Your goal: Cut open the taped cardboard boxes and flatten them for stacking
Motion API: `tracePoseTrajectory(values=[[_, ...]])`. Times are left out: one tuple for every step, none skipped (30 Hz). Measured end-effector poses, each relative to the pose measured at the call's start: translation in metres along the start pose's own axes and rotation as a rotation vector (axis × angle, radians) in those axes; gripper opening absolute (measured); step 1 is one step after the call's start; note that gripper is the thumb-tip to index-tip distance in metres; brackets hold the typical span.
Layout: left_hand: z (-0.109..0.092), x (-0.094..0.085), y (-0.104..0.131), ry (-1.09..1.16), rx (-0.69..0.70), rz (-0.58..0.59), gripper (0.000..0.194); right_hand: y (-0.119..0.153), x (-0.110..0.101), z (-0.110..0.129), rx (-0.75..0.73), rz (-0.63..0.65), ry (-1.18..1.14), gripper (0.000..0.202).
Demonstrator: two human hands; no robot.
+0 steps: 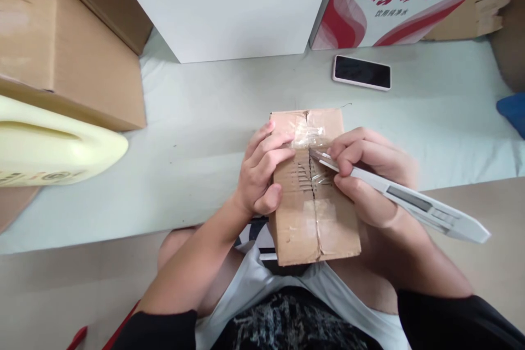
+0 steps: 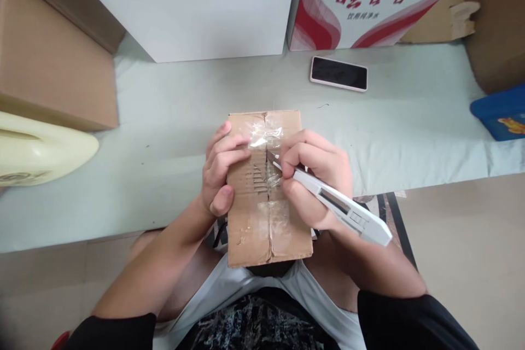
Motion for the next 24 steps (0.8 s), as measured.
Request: tracePoseTrajectory(values=[[0.0, 0.0, 0.0, -0.009, 0.001, 0.007, 0.047, 0.001, -0.003, 0.0, 0.009, -0.014, -0.029, 0.016], [0.001, 0.001, 0.001, -0.017, 0.0, 0.014, 0.047, 0.003, -0.006, 0.0, 0.017, -0.025, -0.051, 0.016], [0.002, 0.001, 0.001, -0.021, -0.003, 0.016, 0.048, 0.004, -0.009, 0.0, 0.017, -0.037, -0.064, 0.017], [0.002, 0.001, 0.002, -0.019, -0.007, 0.014, 0.048, 0.006, -0.013, 0.002, 0.002, -0.051, -0.069, 0.017], [0.003, 0.0, 0.002, -0.012, -0.008, 0.009, 0.047, 0.007, -0.016, 0.005, -0.026, -0.068, -0.067, 0.017], [0.003, -0.001, 0.002, -0.004, -0.008, 0.001, 0.047, 0.009, -0.018, 0.008, -0.06, -0.075, -0.061, 0.016], [0.003, -0.003, 0.003, 0.002, -0.007, -0.008, 0.047, 0.009, -0.02, 0.011, -0.097, -0.077, -0.062, 0.016], [0.004, -0.005, 0.003, 0.003, -0.004, -0.013, 0.048, 0.009, -0.023, 0.012, -0.124, -0.094, -0.08, 0.017], [0.005, -0.008, 0.004, -0.004, -0.005, -0.009, 0.048, 0.009, -0.028, 0.013, -0.145, -0.133, -0.114, 0.018], [0.007, -0.011, 0.005, -0.016, -0.014, 0.003, 0.049, 0.008, -0.036, 0.011, -0.162, -0.2, -0.155, 0.018], [0.012, -0.014, 0.007, -0.03, -0.036, 0.022, 0.05, 0.008, -0.046, 0.009, -0.184, -0.291, -0.199, 0.018], [0.018, -0.018, 0.01, -0.041, -0.071, 0.04, 0.051, 0.011, -0.057, 0.007, -0.224, -0.403, -0.239, 0.018], [0.026, -0.023, 0.015, -0.047, -0.125, 0.056, 0.051, 0.015, -0.066, 0.003, -0.26, -0.506, -0.26, 0.018], [0.036, -0.029, 0.02, -0.042, -0.193, 0.06, 0.051, 0.017, -0.07, -0.003, -0.271, -0.573, -0.252, 0.017], [0.047, -0.035, 0.027, -0.028, -0.269, 0.046, 0.051, 0.015, -0.071, -0.01, -0.245, -0.6, -0.208, 0.017], [0.059, -0.041, 0.035, -0.007, -0.354, 0.025, 0.052, 0.009, -0.068, -0.02, -0.174, -0.583, -0.137, 0.016], [0.071, -0.047, 0.043, 0.005, -0.442, -0.002, 0.052, 0.001, -0.061, -0.033, -0.068, -0.525, -0.046, 0.016], [0.083, -0.051, 0.052, 0.006, -0.538, -0.028, 0.053, -0.007, -0.051, -0.05, 0.068, -0.43, 0.051, 0.017], [0.093, -0.054, 0.062, 0.004, -0.633, -0.051, 0.055, -0.014, -0.04, -0.07, 0.218, -0.321, 0.137, 0.019], [0.101, -0.056, 0.07, 0.003, -0.72, -0.07, 0.058, -0.017, -0.03, -0.09, 0.355, -0.215, 0.197, 0.022], [0.107, -0.056, 0.077, 0.011, -0.797, -0.089, 0.059, -0.017, -0.02, -0.108, 0.477, -0.119, 0.227, 0.024], [0.111, -0.054, 0.082, 0.04, -0.861, -0.109, 0.059, -0.016, -0.012, -0.123, 0.578, -0.039, 0.223, 0.026], [0.113, -0.052, 0.086, 0.092, -0.911, -0.137, 0.058, -0.015, -0.005, -0.134, 0.656, 0.025, 0.194, 0.029], [0.114, -0.048, 0.088, 0.164, -0.952, -0.165, 0.058, -0.013, 0.002, -0.141, 0.704, 0.077, 0.139, 0.031]])
Point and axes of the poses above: each hand's wrist, its own y-axis away from the middle knuckle, its own x-axis out of the palm, z = x × y, the point moved 10 cm from there along -y, towards the middle knuckle, and after that the axes turned 15 degrees about x, right-handed, at the moved point
